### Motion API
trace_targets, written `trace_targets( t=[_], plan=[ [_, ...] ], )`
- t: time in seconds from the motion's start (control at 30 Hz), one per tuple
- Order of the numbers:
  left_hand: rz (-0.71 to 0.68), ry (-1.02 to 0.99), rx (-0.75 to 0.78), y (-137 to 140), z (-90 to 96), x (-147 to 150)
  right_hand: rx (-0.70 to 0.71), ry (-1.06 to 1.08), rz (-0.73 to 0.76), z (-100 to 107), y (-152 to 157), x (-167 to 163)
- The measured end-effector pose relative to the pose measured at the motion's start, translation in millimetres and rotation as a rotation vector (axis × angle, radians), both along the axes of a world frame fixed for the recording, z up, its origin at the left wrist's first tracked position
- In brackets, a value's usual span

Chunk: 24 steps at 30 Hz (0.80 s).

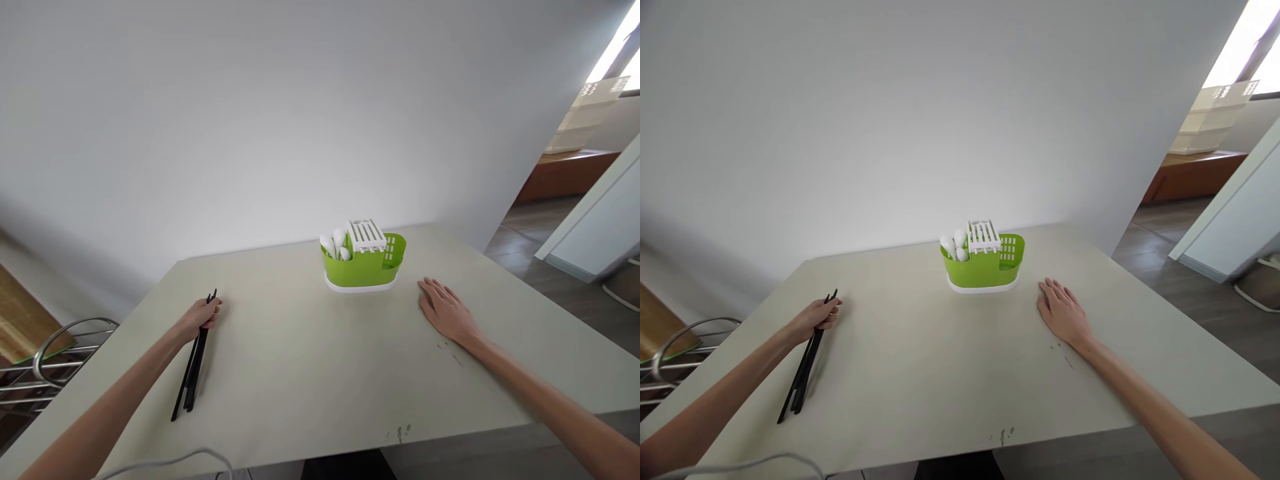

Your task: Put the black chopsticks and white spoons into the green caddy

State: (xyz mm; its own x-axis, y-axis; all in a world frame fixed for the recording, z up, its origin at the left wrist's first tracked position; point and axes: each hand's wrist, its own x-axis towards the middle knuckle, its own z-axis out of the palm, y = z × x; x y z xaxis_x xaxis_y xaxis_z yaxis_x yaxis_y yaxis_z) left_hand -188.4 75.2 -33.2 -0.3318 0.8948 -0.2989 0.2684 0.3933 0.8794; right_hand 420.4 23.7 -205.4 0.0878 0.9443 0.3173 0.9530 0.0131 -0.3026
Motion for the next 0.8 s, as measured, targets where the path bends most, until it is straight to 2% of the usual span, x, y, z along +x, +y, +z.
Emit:
trace_targets(
  t=[0.23, 0.43, 0.57, 0.63, 0.8],
  plan=[
    [-0.113, 0.197, 0.098, -1.0, -28.3, 10.5, 0.001, -0.011, -0.010, 1.0, -1.7, 0.7],
    [-0.205, 0.660, 0.189, 2.8, -37.4, 11.2, -0.011, -0.008, -0.011, 6.2, -3.9, -0.4],
    [-0.326, 0.895, 0.312, 7.5, -50.7, -4.6, -0.011, -0.008, -0.019, 7.8, -5.0, -0.2],
    [-0.344, 0.983, 0.345, 8.9, -57.5, -17.5, -0.014, -0.010, -0.020, 8.3, -5.6, 0.1],
    [-0.345, 1.009, 0.277, 4.0, -63.7, -49.0, -0.010, -0.002, -0.017, 9.5, -7.4, 0.3]
  ],
)
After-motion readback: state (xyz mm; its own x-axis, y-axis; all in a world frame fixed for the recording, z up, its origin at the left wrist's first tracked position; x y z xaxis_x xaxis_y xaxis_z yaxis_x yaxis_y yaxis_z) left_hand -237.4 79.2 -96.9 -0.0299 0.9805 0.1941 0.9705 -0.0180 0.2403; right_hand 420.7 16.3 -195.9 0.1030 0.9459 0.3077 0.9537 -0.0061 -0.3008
